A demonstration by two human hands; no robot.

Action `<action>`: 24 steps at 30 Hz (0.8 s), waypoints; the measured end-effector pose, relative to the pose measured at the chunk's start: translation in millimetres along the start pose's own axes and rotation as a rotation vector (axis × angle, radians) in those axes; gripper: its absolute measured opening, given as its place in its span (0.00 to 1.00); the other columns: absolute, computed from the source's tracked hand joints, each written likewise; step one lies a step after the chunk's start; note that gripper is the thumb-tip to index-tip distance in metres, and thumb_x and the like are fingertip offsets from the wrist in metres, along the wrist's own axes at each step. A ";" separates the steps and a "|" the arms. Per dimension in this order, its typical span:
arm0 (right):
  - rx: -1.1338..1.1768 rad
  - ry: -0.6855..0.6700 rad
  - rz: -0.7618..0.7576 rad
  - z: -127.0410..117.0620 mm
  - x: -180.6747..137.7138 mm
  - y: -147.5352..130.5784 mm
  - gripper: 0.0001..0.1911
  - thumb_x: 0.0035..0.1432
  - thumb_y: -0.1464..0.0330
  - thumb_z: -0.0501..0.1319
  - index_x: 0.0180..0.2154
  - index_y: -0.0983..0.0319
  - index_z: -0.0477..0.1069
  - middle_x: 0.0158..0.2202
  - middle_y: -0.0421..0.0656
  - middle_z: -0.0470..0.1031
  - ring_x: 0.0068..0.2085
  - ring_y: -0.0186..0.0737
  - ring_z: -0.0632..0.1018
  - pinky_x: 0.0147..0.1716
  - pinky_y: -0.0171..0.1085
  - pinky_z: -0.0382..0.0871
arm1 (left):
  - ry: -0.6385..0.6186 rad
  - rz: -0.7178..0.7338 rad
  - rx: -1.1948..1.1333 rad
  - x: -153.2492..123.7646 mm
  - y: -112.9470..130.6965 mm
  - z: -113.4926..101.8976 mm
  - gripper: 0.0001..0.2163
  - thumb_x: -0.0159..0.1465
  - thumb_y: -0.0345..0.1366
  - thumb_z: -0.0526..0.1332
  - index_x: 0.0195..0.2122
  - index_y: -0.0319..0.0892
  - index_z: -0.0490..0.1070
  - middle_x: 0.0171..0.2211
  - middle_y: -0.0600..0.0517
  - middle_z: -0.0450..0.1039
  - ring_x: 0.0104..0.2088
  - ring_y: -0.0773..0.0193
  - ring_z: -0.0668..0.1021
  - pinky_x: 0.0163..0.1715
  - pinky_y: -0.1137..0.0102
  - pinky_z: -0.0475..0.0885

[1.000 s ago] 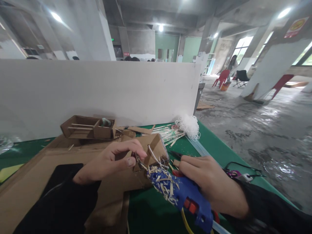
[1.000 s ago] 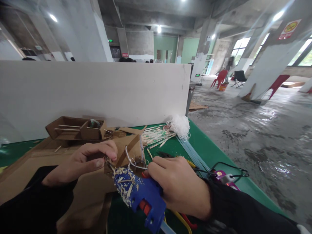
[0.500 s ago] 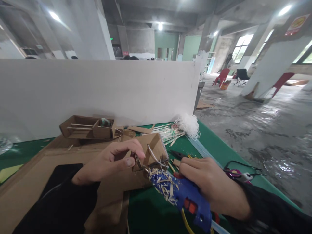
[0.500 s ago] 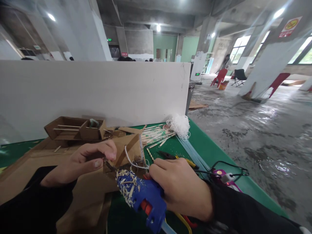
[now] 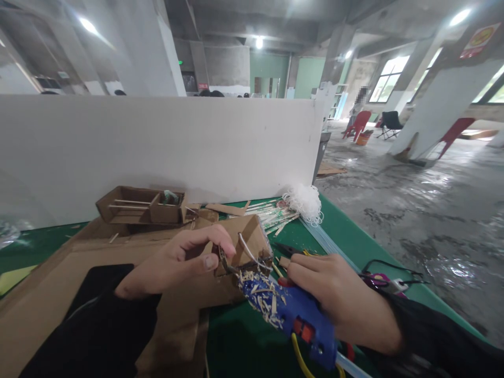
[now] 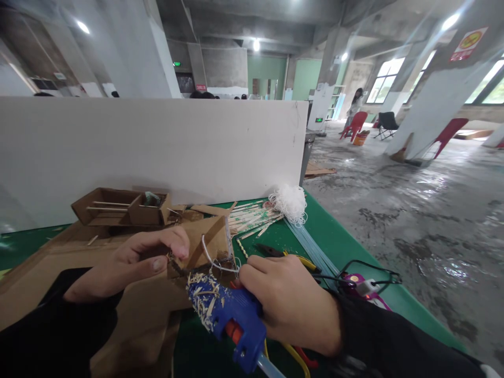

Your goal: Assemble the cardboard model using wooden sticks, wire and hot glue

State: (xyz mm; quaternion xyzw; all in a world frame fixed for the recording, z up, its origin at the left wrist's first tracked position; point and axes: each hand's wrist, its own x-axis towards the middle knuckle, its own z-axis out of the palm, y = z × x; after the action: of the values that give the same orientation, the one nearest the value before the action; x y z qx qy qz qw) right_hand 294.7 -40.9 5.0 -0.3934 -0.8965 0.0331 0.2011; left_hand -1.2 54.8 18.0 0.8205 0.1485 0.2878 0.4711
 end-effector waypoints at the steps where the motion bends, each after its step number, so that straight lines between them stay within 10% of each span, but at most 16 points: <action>1: 0.001 0.002 -0.005 0.2 0.1 0.1 0.06 0.65 0.67 0.59 0.33 0.59 0.68 0.29 0.38 0.72 0.27 0.36 0.71 0.25 0.39 0.55 | 0.003 -0.003 0.001 0.0 -0.2 -0.1 0.11 0.76 0.46 0.61 0.49 0.46 0.78 0.41 0.50 0.73 0.39 0.62 0.74 0.40 0.71 0.71; 24: 0.011 -0.034 0.014 -1.2 -2.1 -1.1 0.05 0.63 0.67 0.63 0.34 0.60 0.70 0.31 0.39 0.74 0.29 0.37 0.73 0.27 0.39 0.57 | 0.009 0.012 0.012 0.4 1.7 -0.5 0.10 0.75 0.45 0.63 0.48 0.48 0.80 0.41 0.51 0.76 0.38 0.63 0.75 0.39 0.72 0.70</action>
State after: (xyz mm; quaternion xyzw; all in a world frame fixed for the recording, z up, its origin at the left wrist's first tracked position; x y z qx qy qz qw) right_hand 295.7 -43.3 5.6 -0.3979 -0.8968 0.0459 0.1878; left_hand -1.3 54.5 19.8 0.8228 0.1475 0.2935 0.4638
